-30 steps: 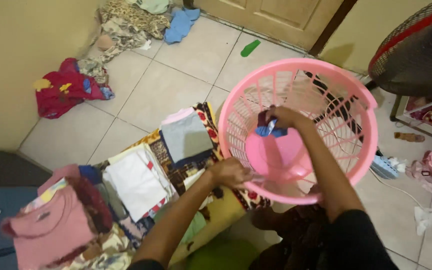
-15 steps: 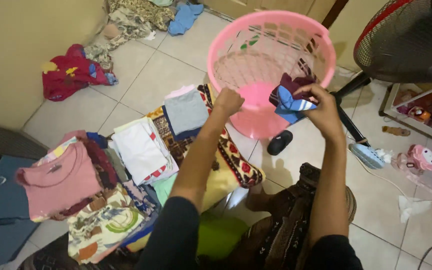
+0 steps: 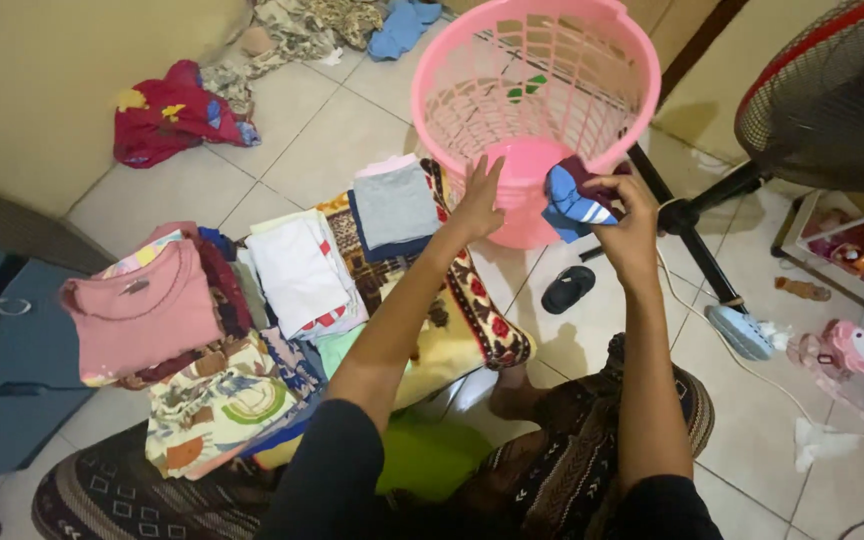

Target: The person folds clothes and small fabric items by hand, taking them from a laundry basket and placing them into sorted stacks on a mat.

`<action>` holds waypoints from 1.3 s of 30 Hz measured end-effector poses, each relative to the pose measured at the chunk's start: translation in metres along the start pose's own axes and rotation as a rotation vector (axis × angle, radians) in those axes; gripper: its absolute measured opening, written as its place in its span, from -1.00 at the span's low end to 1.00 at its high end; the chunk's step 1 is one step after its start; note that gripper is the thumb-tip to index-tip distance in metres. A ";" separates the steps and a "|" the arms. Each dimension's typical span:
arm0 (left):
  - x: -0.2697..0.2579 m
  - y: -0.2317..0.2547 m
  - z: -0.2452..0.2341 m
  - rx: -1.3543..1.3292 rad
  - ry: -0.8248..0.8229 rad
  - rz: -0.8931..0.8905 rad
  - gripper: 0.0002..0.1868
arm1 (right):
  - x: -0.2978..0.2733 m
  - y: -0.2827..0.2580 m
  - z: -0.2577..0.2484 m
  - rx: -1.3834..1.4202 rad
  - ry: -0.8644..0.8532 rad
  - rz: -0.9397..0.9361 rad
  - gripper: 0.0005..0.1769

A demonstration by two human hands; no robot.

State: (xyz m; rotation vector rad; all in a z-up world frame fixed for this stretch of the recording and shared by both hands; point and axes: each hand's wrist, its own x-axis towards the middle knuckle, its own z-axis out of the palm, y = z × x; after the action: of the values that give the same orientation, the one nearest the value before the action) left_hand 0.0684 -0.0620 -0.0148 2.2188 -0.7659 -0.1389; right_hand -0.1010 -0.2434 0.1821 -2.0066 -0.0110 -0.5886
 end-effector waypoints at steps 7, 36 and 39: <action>-0.078 0.058 -0.021 -1.381 0.088 -0.383 -0.12 | -0.009 -0.033 0.037 -0.077 -0.165 -0.225 -0.54; -0.287 0.065 -0.139 -0.814 0.826 -0.308 -0.78 | -0.085 -0.041 0.156 0.433 -0.607 0.152 -0.43; -0.293 0.072 -0.157 -1.663 0.718 -0.281 -0.83 | -0.078 -0.075 0.142 0.514 -0.517 0.224 -0.38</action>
State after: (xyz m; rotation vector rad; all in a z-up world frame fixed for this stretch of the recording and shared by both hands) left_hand -0.1530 0.1660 0.1058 0.6233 0.1668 -0.0526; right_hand -0.1316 -0.0688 0.1587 -1.5750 -0.2247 0.0875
